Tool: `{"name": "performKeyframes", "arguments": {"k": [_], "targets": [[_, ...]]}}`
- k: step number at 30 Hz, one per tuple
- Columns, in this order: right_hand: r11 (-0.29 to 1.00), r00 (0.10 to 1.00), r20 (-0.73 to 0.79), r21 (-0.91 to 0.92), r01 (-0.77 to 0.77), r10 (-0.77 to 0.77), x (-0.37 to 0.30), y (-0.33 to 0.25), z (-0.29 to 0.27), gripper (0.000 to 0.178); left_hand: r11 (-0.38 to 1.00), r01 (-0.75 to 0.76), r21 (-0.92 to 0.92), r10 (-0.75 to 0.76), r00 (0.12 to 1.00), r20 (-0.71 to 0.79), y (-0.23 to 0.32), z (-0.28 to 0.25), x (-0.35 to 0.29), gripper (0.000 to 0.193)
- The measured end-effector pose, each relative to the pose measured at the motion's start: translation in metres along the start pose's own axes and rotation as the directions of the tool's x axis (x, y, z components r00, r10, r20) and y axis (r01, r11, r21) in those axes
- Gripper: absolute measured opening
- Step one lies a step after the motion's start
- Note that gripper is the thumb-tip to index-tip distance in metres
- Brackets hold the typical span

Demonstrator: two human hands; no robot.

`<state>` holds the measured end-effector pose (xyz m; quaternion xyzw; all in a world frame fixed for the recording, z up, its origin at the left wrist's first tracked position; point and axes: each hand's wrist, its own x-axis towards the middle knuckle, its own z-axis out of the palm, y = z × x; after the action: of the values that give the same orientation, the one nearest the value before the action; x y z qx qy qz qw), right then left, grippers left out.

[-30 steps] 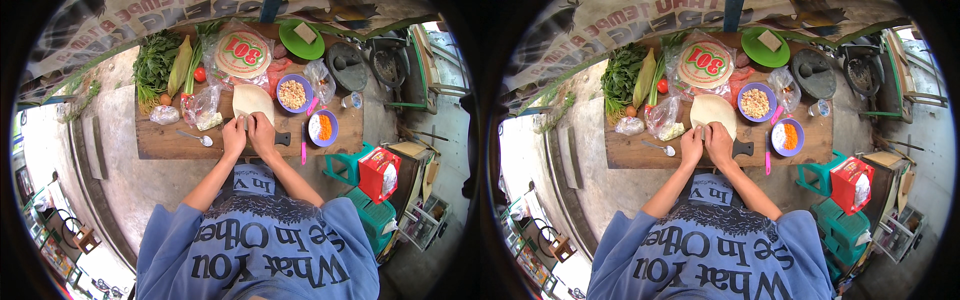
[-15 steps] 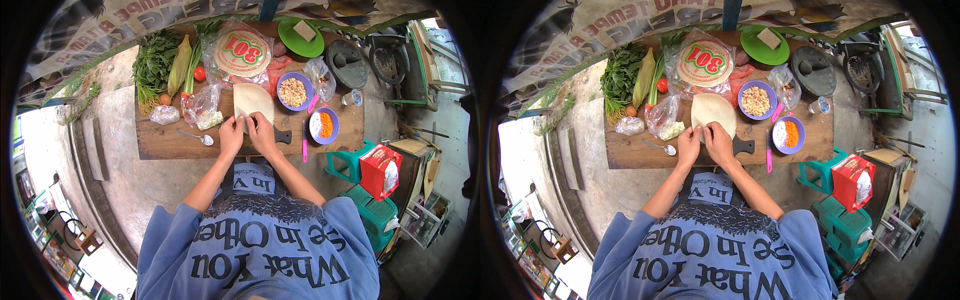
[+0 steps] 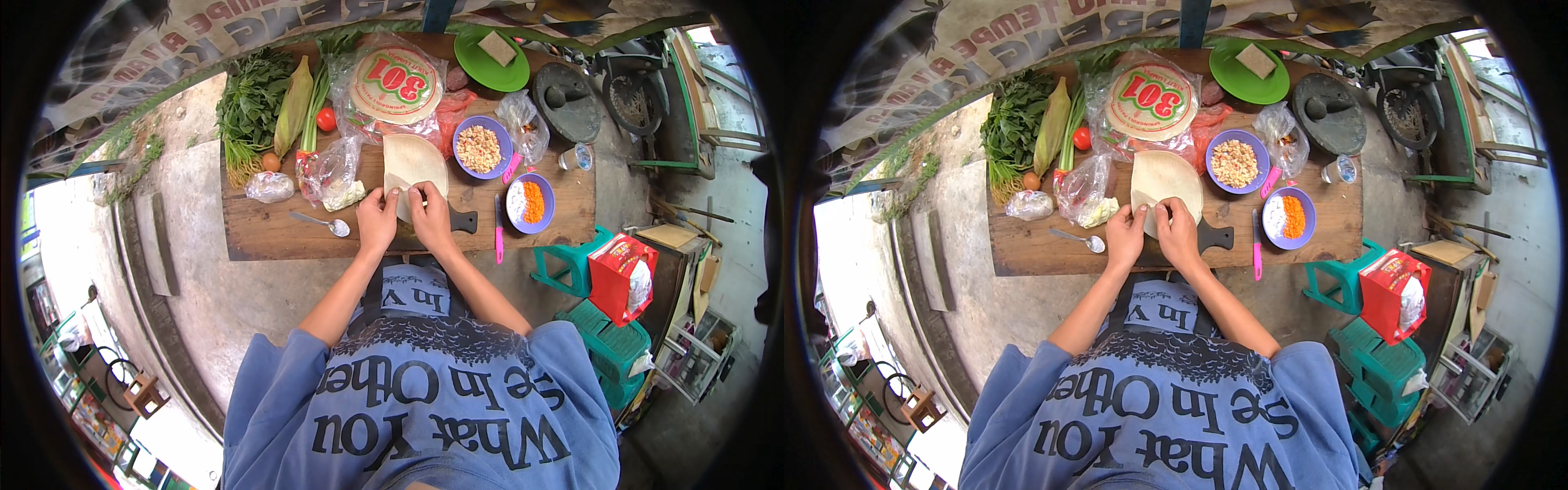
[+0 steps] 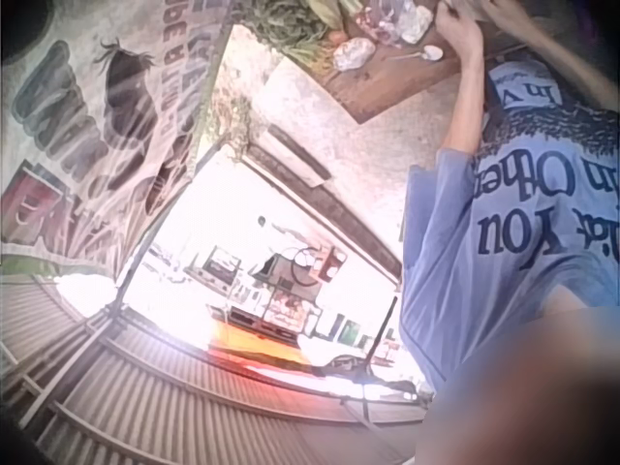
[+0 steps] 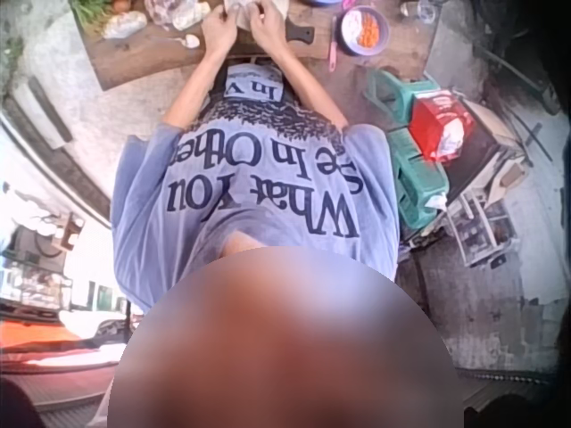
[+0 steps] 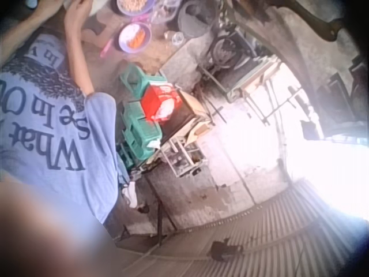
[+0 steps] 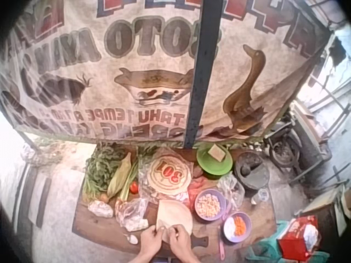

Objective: The person assembles spring rolls by placing filling onto round wrappers, folding them into rectangular packets, and trimming edges with a knife. They repeat this process for multiple units, using a spoon to transfer filling and a knife to cut excess wrapper.

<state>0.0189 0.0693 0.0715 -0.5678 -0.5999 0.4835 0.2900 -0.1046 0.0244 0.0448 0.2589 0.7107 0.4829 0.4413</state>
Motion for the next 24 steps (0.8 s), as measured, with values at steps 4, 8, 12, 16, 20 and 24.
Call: {"name": "performKeyframes", "arguments": {"k": [4,8,12,16,20,24], "targets": [[0.999,0.998,-0.028,-0.005,-0.048,0.047,0.002,-0.001,-0.002,0.024,0.992,0.024,0.125,-0.025,1.000,0.005,-0.002,-0.009,0.002,0.019],[0.984,0.986,0.084,-0.093,0.154,-0.146,-0.003,-0.001,-0.010,0.028,0.999,0.019,-0.033,-0.019,1.000,0.012,-0.006,-0.011,0.008,0.016],[0.944,0.964,0.194,-0.241,0.227,-0.182,-0.005,0.007,-0.009,0.027,0.973,0.013,-0.231,-0.014,1.000,-0.006,-0.007,-0.003,0.006,0.020],[0.999,0.986,0.164,-0.031,-0.019,0.024,0.000,0.014,-0.010,0.026,0.966,0.110,-0.235,-0.107,0.994,0.024,-0.003,0.002,-0.003,0.021],[0.998,0.968,0.248,0.032,-0.054,0.044,0.008,0.015,-0.015,0.028,0.973,0.165,-0.161,-0.154,0.985,0.083,-0.001,0.001,-0.005,0.020],[0.966,0.944,0.296,0.165,-0.198,0.143,0.011,0.015,-0.017,0.029,0.977,0.115,-0.179,-0.110,0.993,0.039,-0.001,0.002,-0.005,0.020]]}}
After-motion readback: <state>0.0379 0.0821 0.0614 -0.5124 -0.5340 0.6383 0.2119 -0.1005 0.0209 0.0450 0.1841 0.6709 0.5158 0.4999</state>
